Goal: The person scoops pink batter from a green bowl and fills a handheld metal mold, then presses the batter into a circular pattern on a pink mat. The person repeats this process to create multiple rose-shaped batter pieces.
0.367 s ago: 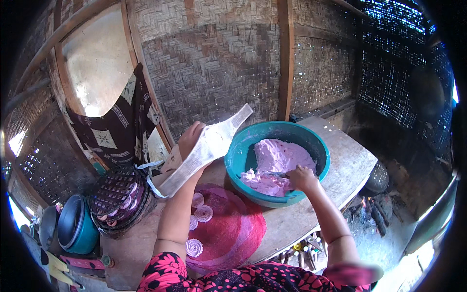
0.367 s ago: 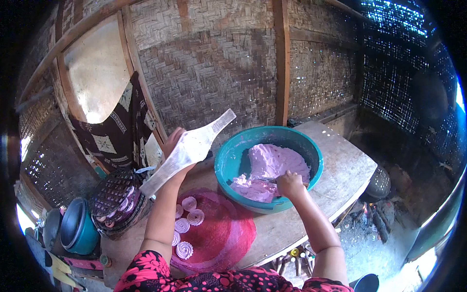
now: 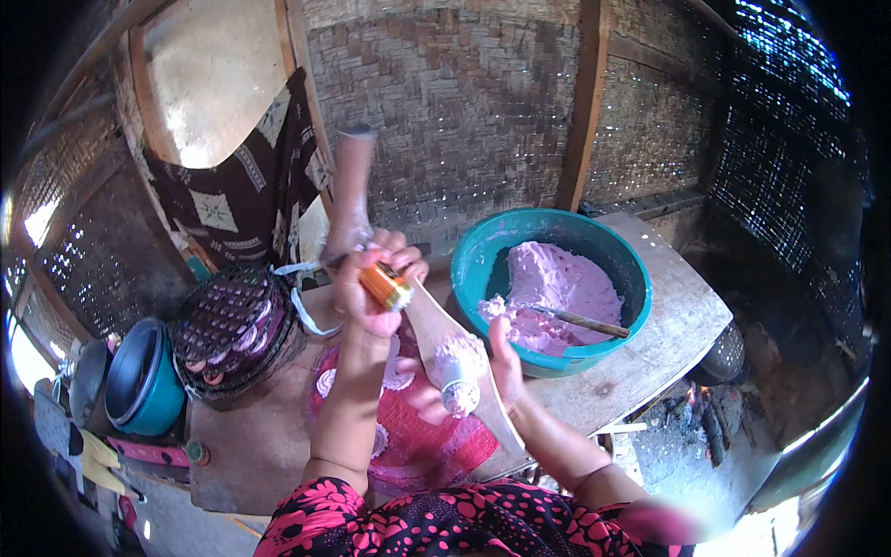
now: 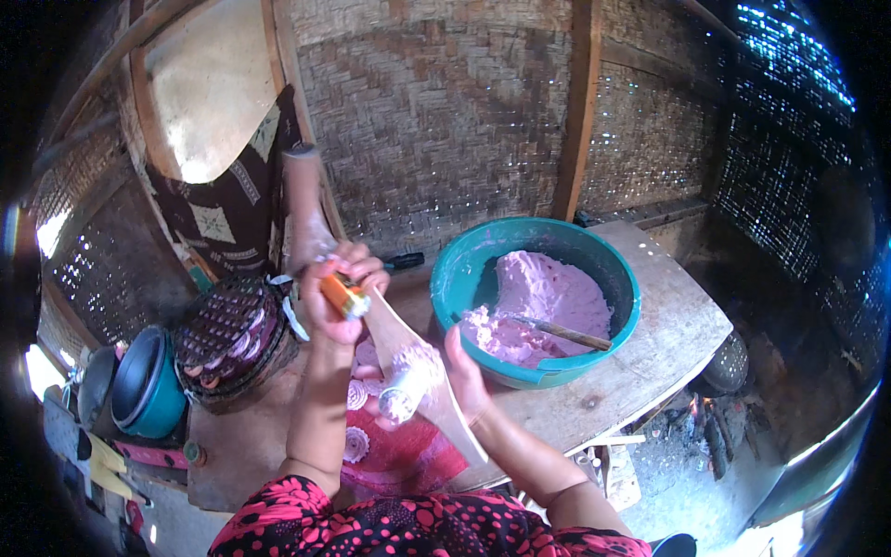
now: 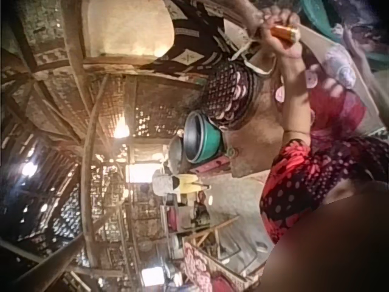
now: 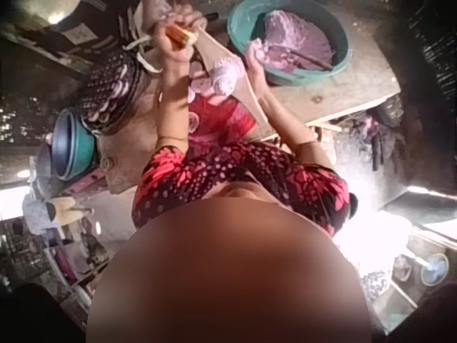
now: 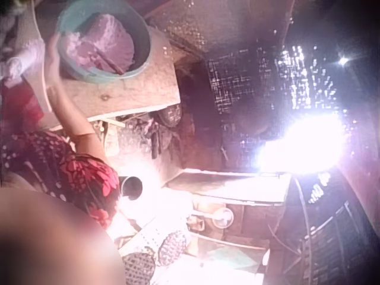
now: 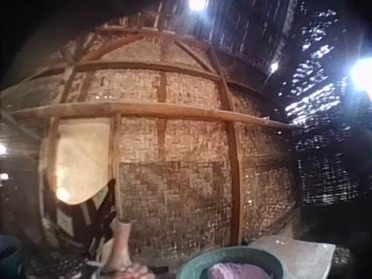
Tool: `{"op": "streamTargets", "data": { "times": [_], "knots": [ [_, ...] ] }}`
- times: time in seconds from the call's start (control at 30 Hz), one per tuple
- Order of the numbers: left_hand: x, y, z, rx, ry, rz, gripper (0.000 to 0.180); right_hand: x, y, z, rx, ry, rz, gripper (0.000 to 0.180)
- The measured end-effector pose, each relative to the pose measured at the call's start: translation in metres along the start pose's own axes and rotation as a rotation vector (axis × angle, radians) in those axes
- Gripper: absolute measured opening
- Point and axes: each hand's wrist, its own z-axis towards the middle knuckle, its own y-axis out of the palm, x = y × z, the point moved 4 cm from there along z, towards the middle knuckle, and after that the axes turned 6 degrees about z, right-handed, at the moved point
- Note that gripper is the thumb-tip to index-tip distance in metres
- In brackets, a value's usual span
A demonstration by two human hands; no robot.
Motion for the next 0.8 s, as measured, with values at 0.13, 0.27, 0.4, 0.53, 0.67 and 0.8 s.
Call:
{"op": "streamTargets", "data": {
  "times": [0.13, 0.27, 0.4, 0.53, 0.67, 0.8],
  "knots": [
    [0.011, -0.072, -0.064, 0.515, 0.172, 0.476, 0.025, 0.014, -0.001, -0.008, 0.023, 0.054, 0.167, 0.09],
    [0.033, -0.068, -0.126, 0.294, 0.284, 2.099, 0.023, -0.026, 0.021, -0.026, 0.137, -0.158, -0.356, 0.078],
    [0.008, -0.043, -0.155, 0.028, -0.105, 2.109, 0.039, -0.044, 0.058, -0.032, 0.262, -0.393, -1.158, 0.084],
    [0.003, -0.002, -0.148, -0.084, -0.187, 2.145, 0.033, -0.034, 0.088, -0.02, 0.086, -0.471, -1.791, 0.106],
    [0.003, 0.013, -0.158, -0.116, -0.454, 1.722, 0.028, -0.023, 0.096, -0.017, -0.224, -0.409, -2.016, 0.131],
    [-0.014, 0.005, -0.177, -0.159, -0.347, 1.574, 0.03, -0.008, 0.085, -0.019, -0.226, -0.231, -2.032, 0.128]
  ]
}}
